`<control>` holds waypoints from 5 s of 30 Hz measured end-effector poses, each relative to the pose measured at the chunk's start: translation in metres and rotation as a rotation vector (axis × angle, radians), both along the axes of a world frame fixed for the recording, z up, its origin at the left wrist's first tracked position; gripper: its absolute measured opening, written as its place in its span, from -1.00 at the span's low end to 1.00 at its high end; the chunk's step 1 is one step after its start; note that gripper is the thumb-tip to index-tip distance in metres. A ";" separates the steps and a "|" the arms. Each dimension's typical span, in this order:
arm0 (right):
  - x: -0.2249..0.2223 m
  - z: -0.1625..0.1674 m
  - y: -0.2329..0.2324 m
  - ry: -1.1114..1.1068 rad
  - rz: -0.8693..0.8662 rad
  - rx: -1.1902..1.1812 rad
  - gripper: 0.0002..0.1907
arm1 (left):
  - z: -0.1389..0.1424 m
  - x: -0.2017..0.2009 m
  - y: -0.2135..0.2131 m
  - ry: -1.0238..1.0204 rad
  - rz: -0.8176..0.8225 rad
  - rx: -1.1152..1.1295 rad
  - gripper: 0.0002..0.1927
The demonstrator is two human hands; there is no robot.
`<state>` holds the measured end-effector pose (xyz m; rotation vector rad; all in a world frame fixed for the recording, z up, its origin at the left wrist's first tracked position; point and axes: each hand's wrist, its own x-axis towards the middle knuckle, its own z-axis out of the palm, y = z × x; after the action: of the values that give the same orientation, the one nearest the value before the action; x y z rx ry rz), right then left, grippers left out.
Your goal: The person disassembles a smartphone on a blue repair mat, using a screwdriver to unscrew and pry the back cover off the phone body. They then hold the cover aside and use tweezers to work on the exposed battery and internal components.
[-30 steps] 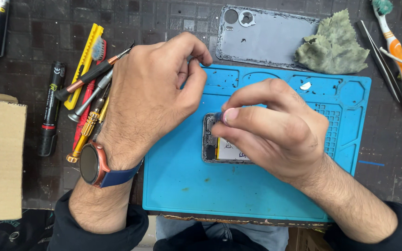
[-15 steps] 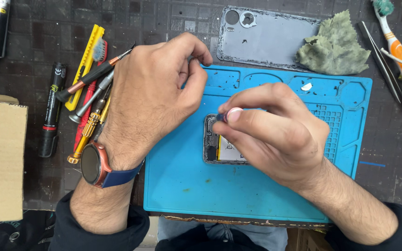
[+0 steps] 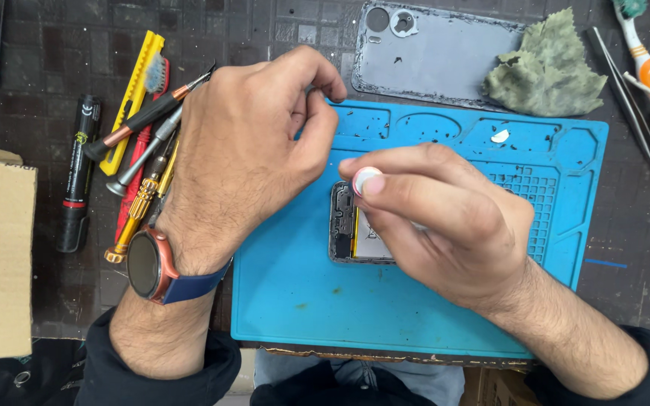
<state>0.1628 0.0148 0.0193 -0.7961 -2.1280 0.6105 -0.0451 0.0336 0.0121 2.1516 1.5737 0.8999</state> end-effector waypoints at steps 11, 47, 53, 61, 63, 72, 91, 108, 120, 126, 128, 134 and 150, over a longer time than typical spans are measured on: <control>0.029 -0.015 0.004 0.157 -0.020 -0.035 -0.52 | 0.000 0.001 0.000 0.015 -0.005 -0.036 -0.92; 0.040 -0.037 0.019 0.172 -0.006 -0.111 -0.46 | 0.002 -0.001 0.001 0.036 -0.004 -0.005 -0.91; 0.051 -0.030 0.005 0.218 -0.087 -0.211 -0.51 | 0.019 -0.001 0.000 0.047 0.041 -0.298 -0.89; 0.038 -0.035 -0.011 0.309 0.067 -0.381 -0.48 | 0.041 -0.008 0.001 0.234 -0.124 -0.952 -0.74; 0.034 -0.038 -0.013 0.319 0.061 -0.392 -0.46 | 0.042 -0.005 0.002 0.263 -0.165 -1.019 -0.74; 0.028 -0.044 -0.014 0.322 0.104 -0.397 -0.44 | 0.047 0.003 0.007 0.416 -0.191 -1.144 -0.79; 0.030 -0.043 -0.013 0.299 0.142 -0.408 -0.43 | 0.049 0.003 0.008 0.409 -0.195 -1.164 -0.78; 0.027 -0.042 -0.013 0.311 0.130 -0.395 -0.47 | 0.048 0.006 0.008 0.444 -0.174 -1.162 -0.77; 0.029 -0.042 -0.014 0.287 0.154 -0.343 -0.52 | 0.048 0.007 0.008 0.450 -0.159 -1.149 -0.80; 0.030 -0.035 -0.015 0.143 0.172 -0.269 -0.54 | 0.049 0.007 0.007 0.445 -0.144 -1.144 -0.81; 0.028 -0.030 -0.013 0.107 0.202 -0.149 -0.55 | 0.048 0.009 0.007 0.446 -0.136 -1.147 -0.80; 0.018 -0.002 -0.005 -0.008 0.349 -0.002 -0.58 | 0.049 0.009 0.007 0.432 -0.131 -1.166 -0.80; 0.001 0.008 -0.011 0.054 0.298 0.014 -0.58 | 0.048 0.008 0.008 0.406 -0.104 -1.205 -0.88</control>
<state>0.1637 0.0037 0.0269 -0.4517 -2.2156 0.7614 -0.0375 0.0414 0.0602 1.4745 1.5100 -0.5098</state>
